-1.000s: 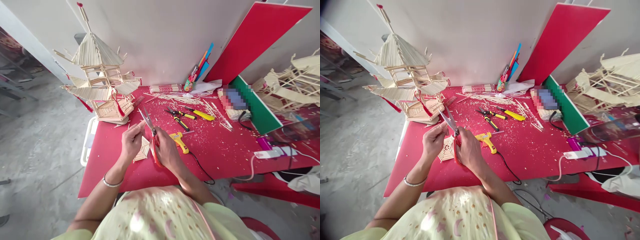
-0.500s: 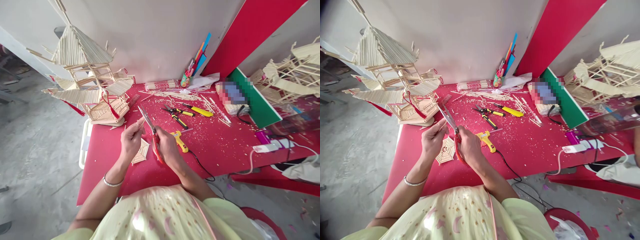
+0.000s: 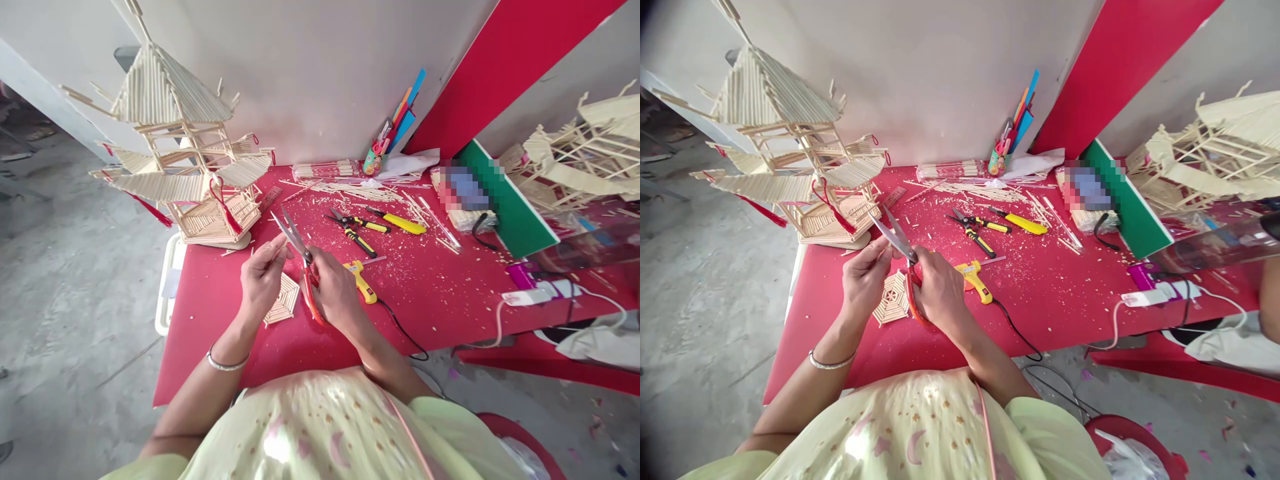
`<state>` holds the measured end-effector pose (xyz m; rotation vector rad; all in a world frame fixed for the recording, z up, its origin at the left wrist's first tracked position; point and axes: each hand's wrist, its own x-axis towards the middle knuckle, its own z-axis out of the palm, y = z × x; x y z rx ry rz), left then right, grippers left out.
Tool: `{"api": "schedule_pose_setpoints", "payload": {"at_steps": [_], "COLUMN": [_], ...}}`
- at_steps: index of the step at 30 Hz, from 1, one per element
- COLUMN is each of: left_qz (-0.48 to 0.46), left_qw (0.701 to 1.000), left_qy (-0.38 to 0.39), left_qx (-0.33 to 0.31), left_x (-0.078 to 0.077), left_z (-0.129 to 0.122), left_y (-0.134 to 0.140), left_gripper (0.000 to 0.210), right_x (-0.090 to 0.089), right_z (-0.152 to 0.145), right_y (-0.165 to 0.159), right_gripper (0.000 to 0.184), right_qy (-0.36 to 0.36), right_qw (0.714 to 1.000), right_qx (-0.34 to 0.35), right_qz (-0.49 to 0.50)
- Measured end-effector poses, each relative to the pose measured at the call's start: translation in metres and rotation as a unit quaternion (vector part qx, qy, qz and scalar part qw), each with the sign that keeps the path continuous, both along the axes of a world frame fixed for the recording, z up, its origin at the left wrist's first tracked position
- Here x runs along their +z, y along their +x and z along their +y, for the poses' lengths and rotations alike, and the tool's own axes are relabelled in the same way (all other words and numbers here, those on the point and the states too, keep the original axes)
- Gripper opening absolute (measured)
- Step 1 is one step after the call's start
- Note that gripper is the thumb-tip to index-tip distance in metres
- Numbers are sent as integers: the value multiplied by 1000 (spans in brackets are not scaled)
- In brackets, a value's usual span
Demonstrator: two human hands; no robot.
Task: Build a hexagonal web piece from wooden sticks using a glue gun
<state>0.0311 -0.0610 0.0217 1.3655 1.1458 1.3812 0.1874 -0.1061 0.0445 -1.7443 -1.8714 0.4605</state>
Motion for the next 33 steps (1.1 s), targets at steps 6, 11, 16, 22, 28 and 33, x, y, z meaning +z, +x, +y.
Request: {"api": "schedule_pose_setpoints", "payload": {"at_steps": [6, 11, 16, 22, 28, 33], "left_qz": [-5, -1, -9, -16, 64, 40], "left_qw": [1000, 1000, 1000, 999, 995, 999], "left_qy": [4, 23, 3, -21, 73, 25], "left_qx": [3, 16, 24, 20, 22, 19], "left_x": [2, 0, 1, 4, 10, 7], "left_z": [-3, -3, -5, -7, -5, -11], "left_y": [1, 2, 4, 5, -5, -1], "left_gripper": [33, 32, 36, 41, 31, 30], "right_x": [-3, -1, -5, -7, 7, -5], "right_z": [2, 1, 1, 3, 0, 1], "right_y": [-4, -3, -4, -4, -3, -10], "right_gripper": [41, 32, 25, 25, 25, 26], "right_qy": [-4, -30, -27, -26, -22, -35], "right_qw": [1000, 1000, 1000, 1000, 999, 997], "right_qx": [-1, 0, -3, 0, 23, -21], "right_qz": [-19, 2, 9, 8, 14, 66]}}
